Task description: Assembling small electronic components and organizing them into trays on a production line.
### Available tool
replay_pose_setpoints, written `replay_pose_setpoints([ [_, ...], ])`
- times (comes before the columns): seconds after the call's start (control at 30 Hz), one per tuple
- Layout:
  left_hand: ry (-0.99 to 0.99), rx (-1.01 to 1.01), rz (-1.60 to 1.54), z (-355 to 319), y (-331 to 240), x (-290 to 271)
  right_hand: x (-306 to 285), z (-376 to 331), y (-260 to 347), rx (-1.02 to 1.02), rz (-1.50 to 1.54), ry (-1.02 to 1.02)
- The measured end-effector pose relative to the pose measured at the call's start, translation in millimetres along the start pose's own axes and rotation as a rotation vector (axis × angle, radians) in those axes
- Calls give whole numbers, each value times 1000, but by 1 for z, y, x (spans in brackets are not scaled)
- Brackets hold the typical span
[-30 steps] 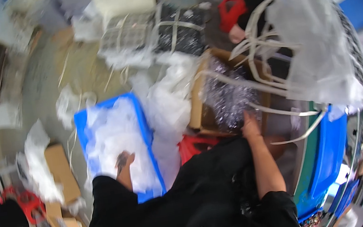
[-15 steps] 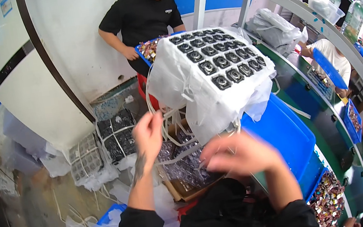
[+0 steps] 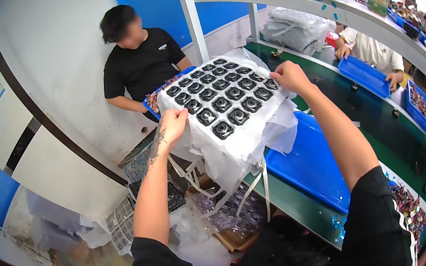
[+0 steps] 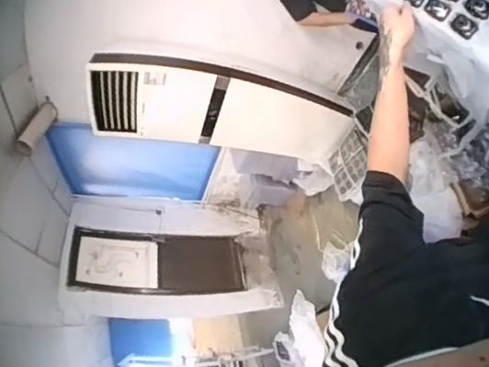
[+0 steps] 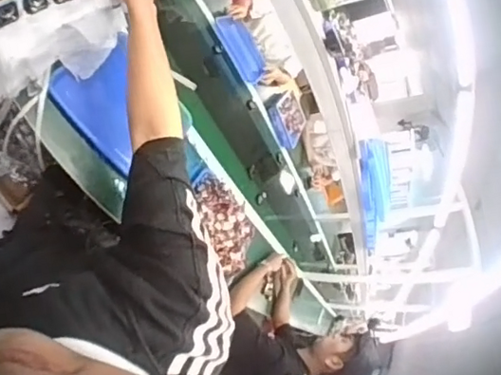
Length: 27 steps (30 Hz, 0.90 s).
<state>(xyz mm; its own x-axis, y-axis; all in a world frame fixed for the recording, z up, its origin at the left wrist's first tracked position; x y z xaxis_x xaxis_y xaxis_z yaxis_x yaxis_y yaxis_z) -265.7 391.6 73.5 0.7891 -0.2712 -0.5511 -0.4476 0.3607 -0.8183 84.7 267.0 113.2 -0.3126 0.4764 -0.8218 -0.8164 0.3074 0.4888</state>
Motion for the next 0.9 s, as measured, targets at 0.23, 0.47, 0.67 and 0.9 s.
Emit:
replay_pose_setpoints([
  [0.23, 96, -140, -220, -1, -29, -6, -6, 19, 6, -37, 15, 26],
  [0.47, -28, -252, -757, -18, -29, 17, 3, 23, 8, 76, 74, 220],
  [0.67, 109, -352, -1020, -16, -27, 13, -2, 22, 17, 39, 203, 209],
  [0.9, -64, -147, -723, 0, -27, 3, -14, 28, 25, -49, 230, 272],
])
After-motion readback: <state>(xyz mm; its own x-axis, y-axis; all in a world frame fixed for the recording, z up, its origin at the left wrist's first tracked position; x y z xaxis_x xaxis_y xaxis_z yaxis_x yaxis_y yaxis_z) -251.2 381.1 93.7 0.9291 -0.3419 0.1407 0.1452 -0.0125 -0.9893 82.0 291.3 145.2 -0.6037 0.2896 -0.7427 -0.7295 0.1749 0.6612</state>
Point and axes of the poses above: each hand's wrist, its own z-axis towards the middle knuckle, its own x-axis out of the palm, y = z × x, the point moved 4 cm from there along z, towards the middle knuckle, and after that the axes turned 3 degrees about -z, right-handed, at the moved point
